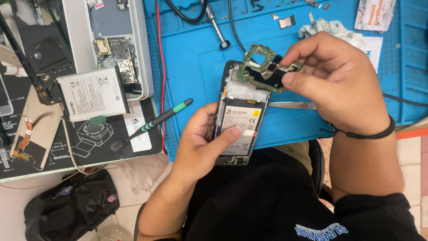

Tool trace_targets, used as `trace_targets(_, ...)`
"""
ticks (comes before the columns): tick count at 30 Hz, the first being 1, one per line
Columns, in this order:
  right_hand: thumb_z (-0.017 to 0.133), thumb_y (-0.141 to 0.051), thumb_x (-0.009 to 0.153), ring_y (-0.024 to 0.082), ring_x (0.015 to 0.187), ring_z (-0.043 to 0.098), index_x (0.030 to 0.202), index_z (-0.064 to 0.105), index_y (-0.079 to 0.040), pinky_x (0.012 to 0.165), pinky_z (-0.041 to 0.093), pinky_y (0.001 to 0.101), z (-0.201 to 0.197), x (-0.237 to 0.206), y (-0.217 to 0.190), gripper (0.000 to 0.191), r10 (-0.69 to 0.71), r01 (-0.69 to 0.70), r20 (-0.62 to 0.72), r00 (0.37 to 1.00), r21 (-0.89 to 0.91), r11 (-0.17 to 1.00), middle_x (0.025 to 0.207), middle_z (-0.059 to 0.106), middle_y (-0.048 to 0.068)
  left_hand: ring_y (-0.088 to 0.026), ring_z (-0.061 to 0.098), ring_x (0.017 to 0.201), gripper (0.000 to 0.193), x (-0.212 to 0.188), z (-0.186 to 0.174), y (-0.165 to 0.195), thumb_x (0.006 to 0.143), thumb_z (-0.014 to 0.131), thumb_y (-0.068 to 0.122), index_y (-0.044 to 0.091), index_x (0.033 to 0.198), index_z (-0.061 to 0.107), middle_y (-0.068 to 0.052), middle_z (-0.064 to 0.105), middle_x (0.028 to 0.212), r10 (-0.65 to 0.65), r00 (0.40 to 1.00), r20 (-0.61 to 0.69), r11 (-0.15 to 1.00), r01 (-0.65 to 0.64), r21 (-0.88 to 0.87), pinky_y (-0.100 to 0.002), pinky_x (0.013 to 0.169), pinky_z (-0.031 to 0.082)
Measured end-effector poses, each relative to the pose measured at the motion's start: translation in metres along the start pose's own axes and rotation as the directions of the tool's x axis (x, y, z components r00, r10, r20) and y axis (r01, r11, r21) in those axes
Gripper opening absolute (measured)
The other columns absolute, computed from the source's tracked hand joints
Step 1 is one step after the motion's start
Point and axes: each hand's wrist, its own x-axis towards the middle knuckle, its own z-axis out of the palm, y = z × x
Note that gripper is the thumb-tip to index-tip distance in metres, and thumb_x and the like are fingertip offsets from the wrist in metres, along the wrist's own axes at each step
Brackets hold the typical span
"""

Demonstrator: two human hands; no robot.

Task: The person reassembles a disassembled smartphone on a blue repair mat. They fit a small internal component with a cardboard backing into the phone body, press it into place, then align and press the screen assembly onto the frame, working the edges by hand.

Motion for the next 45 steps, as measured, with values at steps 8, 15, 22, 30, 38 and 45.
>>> trace_targets(8, 0.070, 0.005, 0.095, 0.008, 0.098, 0.068, 0.128, 0.062, 0.002, 0.087, 0.057, 0.0200, 0.003, -0.002, -0.002, 0.034, -0.024, 0.026, -0.030, 0.999, 0.100, 0.995, 0.113, 0.070, 0.008, -0.018, 0.068, 0.116, 0.043, 0.000, 0.000, 0.001, 0.098, 0.068, -0.004, -0.006, 0.137, 0.052, -0.015, 0.070, 0.124, -0.014, 1.000, 0.016, 1.000, 0.014, 0.012, -0.033, 0.102, 0.056)
trace_targets(15, 0.073, 0.000, 0.094, 0.009, 0.090, 0.070, 0.116, 0.068, 0.003, 0.078, 0.057, 0.0209, -0.004, -0.006, -0.004, 0.024, 0.066, -0.072, -0.051, 0.997, -0.127, 0.989, 0.103, 0.073, 0.008, -0.019, 0.067, 0.115, 0.042, 0.000, -0.002, 0.001, 0.098, 0.068, -0.004, -0.006, 0.136, 0.052, -0.016, 0.069, 0.124, -0.027, 0.999, 0.023, 1.000, 0.027, 0.014, -0.033, 0.101, 0.056)
trace_targets(22, 0.073, -0.001, 0.093, 0.008, 0.098, 0.070, 0.116, 0.065, 0.002, 0.082, 0.057, 0.0202, -0.007, -0.006, -0.009, 0.024, 0.082, -0.082, 0.014, 0.996, -0.001, 0.997, 0.106, 0.071, 0.005, -0.019, 0.066, 0.118, 0.043, 0.001, -0.002, 0.001, 0.098, 0.068, -0.005, -0.006, 0.137, 0.052, -0.016, 0.068, 0.126, -0.010, 0.999, 0.040, 1.000, 0.010, 0.008, -0.033, 0.104, 0.055)
trace_targets(30, 0.076, -0.006, 0.093, 0.009, 0.096, 0.070, 0.118, 0.070, 0.001, 0.081, 0.057, 0.0219, -0.007, -0.006, -0.018, 0.027, 0.016, -0.009, 0.019, 1.000, -0.291, 0.957, 0.106, 0.074, 0.006, -0.019, 0.065, 0.120, 0.043, 0.001, -0.002, 0.001, 0.099, 0.068, -0.005, -0.006, 0.138, 0.052, -0.015, 0.068, 0.129, -0.006, 0.998, 0.059, 1.000, 0.005, 0.017, -0.033, 0.106, 0.054)
trace_targets(38, 0.079, -0.007, 0.087, 0.011, 0.074, 0.059, 0.106, 0.075, -0.005, 0.058, 0.041, 0.0243, 0.002, -0.002, -0.032, 0.020, -0.175, 0.206, 0.109, 0.978, -0.586, 0.784, 0.096, 0.070, 0.005, -0.019, 0.066, 0.120, 0.043, 0.000, -0.002, 0.002, 0.099, 0.068, -0.005, -0.006, 0.139, 0.052, -0.015, 0.068, 0.129, -0.007, 0.998, 0.070, 1.000, 0.006, 0.004, -0.034, 0.106, 0.054)
trace_targets(45, 0.078, -0.007, 0.090, 0.012, 0.078, 0.057, 0.107, 0.074, -0.002, 0.066, 0.041, 0.0256, 0.002, -0.001, -0.038, 0.018, -0.216, 0.223, 0.078, 0.973, -0.547, 0.807, 0.096, 0.068, 0.006, -0.019, 0.066, 0.119, 0.042, 0.000, -0.005, 0.001, 0.099, 0.068, -0.004, -0.006, 0.138, 0.053, -0.015, 0.068, 0.128, -0.021, 0.997, 0.079, 1.000, 0.020, 0.014, -0.033, 0.105, 0.055)
